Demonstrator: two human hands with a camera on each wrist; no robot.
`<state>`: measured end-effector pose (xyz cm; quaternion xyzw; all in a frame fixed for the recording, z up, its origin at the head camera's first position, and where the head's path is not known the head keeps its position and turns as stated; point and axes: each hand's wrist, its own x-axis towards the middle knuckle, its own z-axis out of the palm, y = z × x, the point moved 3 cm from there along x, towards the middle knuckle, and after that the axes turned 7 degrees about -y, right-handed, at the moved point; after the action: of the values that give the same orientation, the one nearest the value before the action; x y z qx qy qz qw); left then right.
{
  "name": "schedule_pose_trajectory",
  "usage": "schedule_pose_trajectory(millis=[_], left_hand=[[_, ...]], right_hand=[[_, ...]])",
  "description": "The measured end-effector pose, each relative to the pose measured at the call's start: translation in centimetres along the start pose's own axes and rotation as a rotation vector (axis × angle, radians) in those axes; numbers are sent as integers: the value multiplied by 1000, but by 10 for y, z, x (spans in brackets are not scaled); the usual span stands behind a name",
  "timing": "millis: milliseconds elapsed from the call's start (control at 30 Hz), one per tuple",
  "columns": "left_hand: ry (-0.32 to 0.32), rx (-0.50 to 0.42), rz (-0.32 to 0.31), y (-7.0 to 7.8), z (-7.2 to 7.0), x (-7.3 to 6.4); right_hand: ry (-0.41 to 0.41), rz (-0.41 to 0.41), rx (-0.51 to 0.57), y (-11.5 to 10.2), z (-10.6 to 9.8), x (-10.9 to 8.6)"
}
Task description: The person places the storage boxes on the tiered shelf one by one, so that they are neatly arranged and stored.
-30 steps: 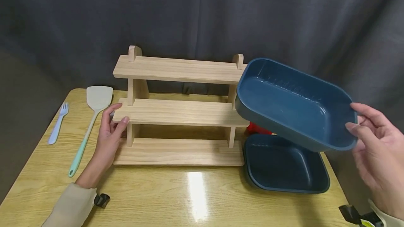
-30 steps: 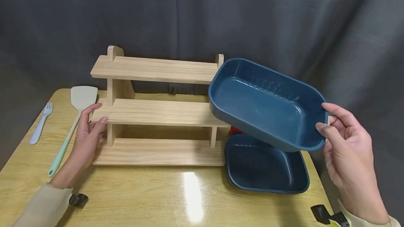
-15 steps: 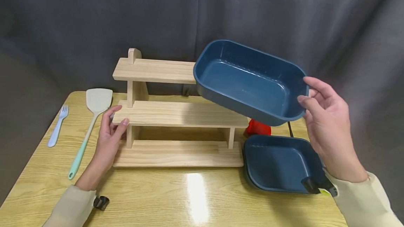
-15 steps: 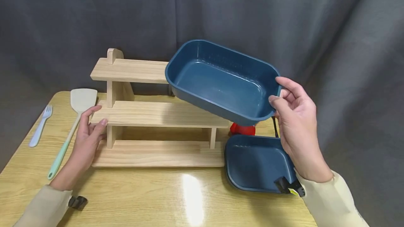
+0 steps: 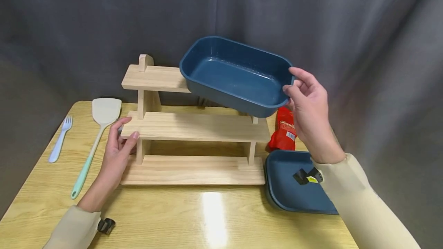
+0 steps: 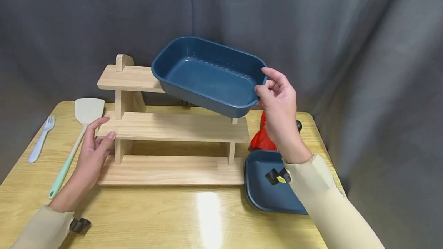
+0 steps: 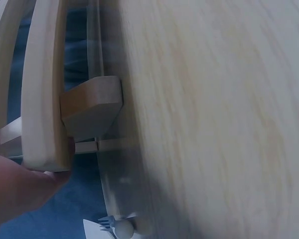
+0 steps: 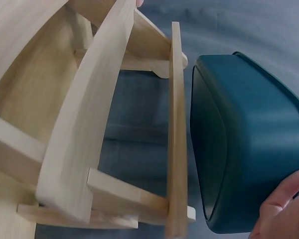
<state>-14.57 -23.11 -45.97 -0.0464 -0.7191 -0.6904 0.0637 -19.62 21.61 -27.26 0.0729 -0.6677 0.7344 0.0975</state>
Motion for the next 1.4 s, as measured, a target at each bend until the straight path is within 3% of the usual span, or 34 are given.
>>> schedule_pose_trajectory(millis=[167, 433, 867, 1033, 1200, 1400], left_hand=[[5, 8, 8, -1, -2, 0], [5, 38, -2, -3, -1, 0], [-9, 26, -10, 0, 4, 0], [-16, 28, -8, -1, 7, 1], [-15, 27, -8, -1, 7, 0], [-7, 10, 1, -2, 7, -1]], right_hand=[[-41, -10, -28, 8, 21, 17], [-86, 12, 17, 17, 42, 41], [-99, 89, -48, 30, 42, 54], [-89, 70, -158, 26, 37, 48], [-70, -36, -295, 21, 36, 26], [-101, -74, -226, 23, 43, -3]])
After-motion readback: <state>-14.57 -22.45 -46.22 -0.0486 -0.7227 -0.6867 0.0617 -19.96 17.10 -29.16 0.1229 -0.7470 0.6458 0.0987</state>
